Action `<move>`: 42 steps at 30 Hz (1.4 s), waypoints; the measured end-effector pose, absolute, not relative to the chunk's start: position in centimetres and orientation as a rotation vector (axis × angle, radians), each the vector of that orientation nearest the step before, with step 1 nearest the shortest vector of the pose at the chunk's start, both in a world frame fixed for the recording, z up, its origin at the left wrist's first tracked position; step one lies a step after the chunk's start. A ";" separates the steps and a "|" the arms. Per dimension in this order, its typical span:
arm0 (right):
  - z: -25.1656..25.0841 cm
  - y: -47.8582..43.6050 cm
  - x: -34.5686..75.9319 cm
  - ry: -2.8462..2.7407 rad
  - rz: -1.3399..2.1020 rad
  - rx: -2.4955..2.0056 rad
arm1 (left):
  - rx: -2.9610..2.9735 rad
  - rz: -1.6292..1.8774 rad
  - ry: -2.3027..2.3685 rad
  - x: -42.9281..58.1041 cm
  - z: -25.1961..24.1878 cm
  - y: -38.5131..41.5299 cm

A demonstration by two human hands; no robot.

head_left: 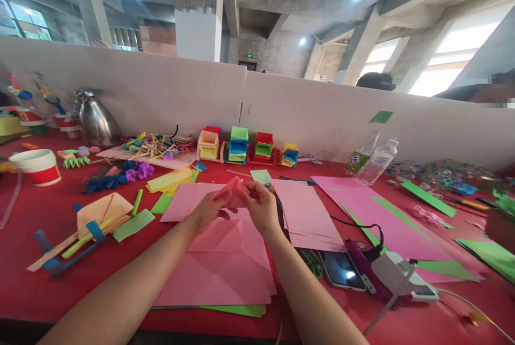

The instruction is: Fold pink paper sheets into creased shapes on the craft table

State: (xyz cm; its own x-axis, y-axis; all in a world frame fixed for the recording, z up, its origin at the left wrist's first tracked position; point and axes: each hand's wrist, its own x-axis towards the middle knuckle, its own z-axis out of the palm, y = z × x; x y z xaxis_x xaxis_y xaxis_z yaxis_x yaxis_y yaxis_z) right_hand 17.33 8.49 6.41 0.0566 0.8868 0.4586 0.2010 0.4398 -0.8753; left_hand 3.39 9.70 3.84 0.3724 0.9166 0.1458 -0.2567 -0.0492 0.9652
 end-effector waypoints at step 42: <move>6.6 8.5 17.3 -1.399 0.801 -1.053 | 1.045 1.174 0.631 4.1 3.8 9.5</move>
